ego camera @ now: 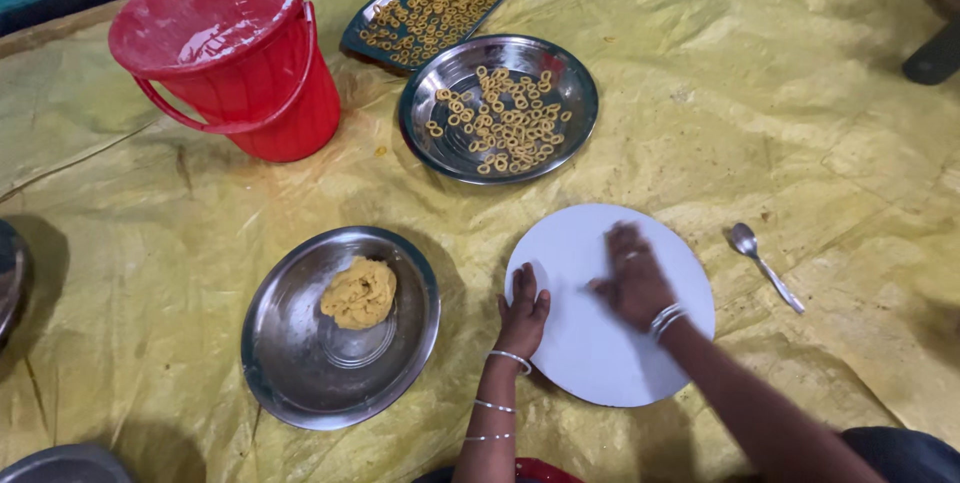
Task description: The person sits on a yellow tarp and shapes small pieces of yellow dough into thin strips and ring shapes using their hands. They roll the dough on a white circular board and place the finished rings into a metal tray.
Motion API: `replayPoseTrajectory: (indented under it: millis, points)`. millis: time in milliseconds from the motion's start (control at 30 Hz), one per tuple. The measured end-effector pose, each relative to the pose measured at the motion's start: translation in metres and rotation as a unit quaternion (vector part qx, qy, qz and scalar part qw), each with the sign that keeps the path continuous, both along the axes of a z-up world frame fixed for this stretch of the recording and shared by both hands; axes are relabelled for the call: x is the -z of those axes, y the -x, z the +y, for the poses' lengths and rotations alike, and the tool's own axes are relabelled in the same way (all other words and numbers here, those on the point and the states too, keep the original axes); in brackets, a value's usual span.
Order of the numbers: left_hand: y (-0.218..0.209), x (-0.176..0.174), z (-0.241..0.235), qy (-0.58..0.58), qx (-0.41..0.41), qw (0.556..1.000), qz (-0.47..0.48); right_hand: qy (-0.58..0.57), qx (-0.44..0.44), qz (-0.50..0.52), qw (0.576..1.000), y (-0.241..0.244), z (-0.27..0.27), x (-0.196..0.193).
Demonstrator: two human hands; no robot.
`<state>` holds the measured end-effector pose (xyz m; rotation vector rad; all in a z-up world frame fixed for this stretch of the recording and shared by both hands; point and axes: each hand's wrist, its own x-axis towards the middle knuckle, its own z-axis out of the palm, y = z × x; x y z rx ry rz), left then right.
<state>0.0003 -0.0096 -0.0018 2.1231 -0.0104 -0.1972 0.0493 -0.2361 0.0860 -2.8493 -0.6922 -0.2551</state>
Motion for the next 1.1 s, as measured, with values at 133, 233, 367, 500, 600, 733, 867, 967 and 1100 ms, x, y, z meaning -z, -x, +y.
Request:
replayPoseTrajectory:
  millis: [133, 233, 367, 500, 600, 733, 867, 967, 1100]
  points:
    - [0.004, -0.002, 0.007, 0.001, 0.001, 1.000, -0.014, 0.042, -0.078, 0.053, 0.995, 0.033, 0.049, 0.010]
    - [0.003, -0.004, 0.007, 0.020, 0.003, 1.000, -0.021, -0.001, -0.061, 0.070, 0.996, 0.020, 0.031, 0.004]
    - [0.005, -0.003, 0.007, 0.021, -0.009, 1.000, -0.016, 0.059, 0.072, -0.032, 0.995, -0.016, -0.011, -0.002]
    - [0.000, 0.001, 0.001, -0.001, -0.007, 1.000, -0.009, 0.058, 0.070, 0.016, 0.996, -0.008, 0.007, 0.000]
    - [0.003, 0.005, 0.005, -0.001, -0.002, 1.000, -0.017, 0.021, -0.010, 0.053, 0.998, 0.024, 0.051, 0.003]
    - [0.000, 0.004, 0.007, 0.018, -0.004, 1.000, -0.015, -0.013, -0.081, 0.040, 0.996, 0.027, 0.054, -0.002]
    - [0.006, 0.005, 0.007, 0.017, -0.002, 1.000, -0.015, -0.005, 0.055, 0.064, 0.996, -0.008, 0.002, 0.001]
    - [0.001, 0.002, 0.003, 0.006, -0.007, 1.000, -0.012, 0.016, 0.119, -0.002, 0.993, -0.025, -0.019, 0.004]
    - [-0.001, 0.001, -0.001, -0.010, -0.013, 1.000, -0.007, -0.010, 0.051, -0.021, 0.998, 0.002, 0.019, 0.002]
